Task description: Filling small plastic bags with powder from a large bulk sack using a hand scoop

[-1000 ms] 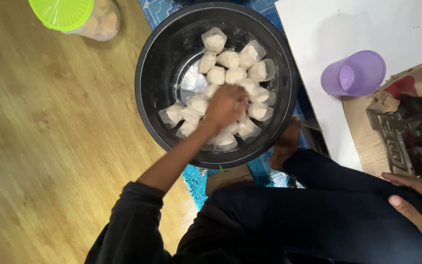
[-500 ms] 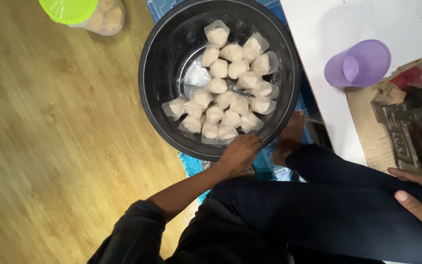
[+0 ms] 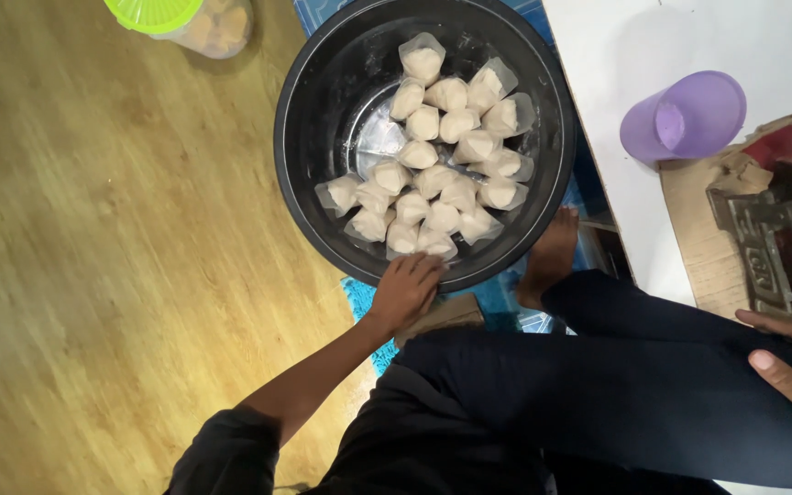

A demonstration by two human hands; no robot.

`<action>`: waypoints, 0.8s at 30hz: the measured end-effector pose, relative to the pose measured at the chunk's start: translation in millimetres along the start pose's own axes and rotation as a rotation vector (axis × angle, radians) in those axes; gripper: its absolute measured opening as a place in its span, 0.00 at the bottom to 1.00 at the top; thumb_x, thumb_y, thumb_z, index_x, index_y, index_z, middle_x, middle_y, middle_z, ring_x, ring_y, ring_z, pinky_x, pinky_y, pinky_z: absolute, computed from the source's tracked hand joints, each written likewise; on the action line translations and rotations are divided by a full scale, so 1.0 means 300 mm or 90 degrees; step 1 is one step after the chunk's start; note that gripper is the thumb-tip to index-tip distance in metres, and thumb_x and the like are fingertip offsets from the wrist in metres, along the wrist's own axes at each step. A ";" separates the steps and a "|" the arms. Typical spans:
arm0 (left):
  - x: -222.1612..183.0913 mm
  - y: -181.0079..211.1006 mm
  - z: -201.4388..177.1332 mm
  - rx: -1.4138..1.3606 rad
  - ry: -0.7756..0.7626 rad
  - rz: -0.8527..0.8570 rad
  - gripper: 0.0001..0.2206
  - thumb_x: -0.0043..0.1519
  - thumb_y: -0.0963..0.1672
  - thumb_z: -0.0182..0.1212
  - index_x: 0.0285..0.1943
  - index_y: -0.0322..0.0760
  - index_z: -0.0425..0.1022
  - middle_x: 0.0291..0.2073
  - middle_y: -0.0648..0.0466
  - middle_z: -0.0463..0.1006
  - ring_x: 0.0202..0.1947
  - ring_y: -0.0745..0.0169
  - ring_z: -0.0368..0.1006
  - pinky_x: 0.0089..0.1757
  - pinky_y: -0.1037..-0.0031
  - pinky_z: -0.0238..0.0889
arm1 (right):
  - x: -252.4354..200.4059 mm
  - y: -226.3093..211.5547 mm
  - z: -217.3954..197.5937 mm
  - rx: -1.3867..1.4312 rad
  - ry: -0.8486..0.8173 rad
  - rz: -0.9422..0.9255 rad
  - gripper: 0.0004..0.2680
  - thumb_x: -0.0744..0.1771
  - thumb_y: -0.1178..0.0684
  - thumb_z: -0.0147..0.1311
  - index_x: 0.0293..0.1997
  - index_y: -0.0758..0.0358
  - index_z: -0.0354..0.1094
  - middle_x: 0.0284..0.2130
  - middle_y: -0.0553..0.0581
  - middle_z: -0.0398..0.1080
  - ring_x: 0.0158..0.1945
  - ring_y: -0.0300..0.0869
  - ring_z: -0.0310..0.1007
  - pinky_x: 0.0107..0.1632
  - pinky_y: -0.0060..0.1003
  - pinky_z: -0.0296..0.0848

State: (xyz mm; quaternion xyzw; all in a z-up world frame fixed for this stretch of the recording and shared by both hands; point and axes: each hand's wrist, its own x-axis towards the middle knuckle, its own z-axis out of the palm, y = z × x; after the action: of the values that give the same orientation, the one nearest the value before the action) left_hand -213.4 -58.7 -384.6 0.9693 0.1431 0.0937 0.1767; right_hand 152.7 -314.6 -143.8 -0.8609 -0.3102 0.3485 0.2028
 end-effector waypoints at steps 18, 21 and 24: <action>-0.105 0.031 -0.003 0.001 -0.056 -0.029 0.17 0.61 0.45 0.57 0.60 0.43 0.73 0.57 0.53 0.73 0.58 0.46 0.66 0.57 0.44 0.53 | 0.001 0.072 0.029 0.091 0.001 0.028 0.17 0.65 0.56 0.48 0.59 0.71 0.67 0.57 0.64 0.69 0.59 0.47 0.67 0.65 0.37 0.60; -0.118 0.023 -0.014 0.009 -0.074 -0.064 0.17 0.61 0.45 0.57 0.60 0.44 0.72 0.61 0.53 0.70 0.61 0.41 0.64 0.57 0.38 0.51 | -0.006 0.016 0.005 0.010 -0.006 0.013 0.17 0.64 0.51 0.49 0.58 0.65 0.69 0.56 0.61 0.70 0.60 0.46 0.67 0.66 0.38 0.59; -0.120 0.019 -0.039 -0.011 -0.086 -0.091 0.18 0.62 0.44 0.56 0.62 0.43 0.71 0.61 0.53 0.70 0.61 0.42 0.63 0.58 0.39 0.50 | -0.020 0.022 0.012 0.024 0.018 -0.016 0.17 0.64 0.51 0.50 0.57 0.65 0.70 0.54 0.61 0.71 0.59 0.48 0.69 0.66 0.39 0.60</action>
State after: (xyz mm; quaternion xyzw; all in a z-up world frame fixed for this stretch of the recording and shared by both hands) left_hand -248.8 -71.2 -376.4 0.9591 0.1991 0.0166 0.2006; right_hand 149.4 -323.1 -147.0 -0.8579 -0.3113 0.3393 0.2280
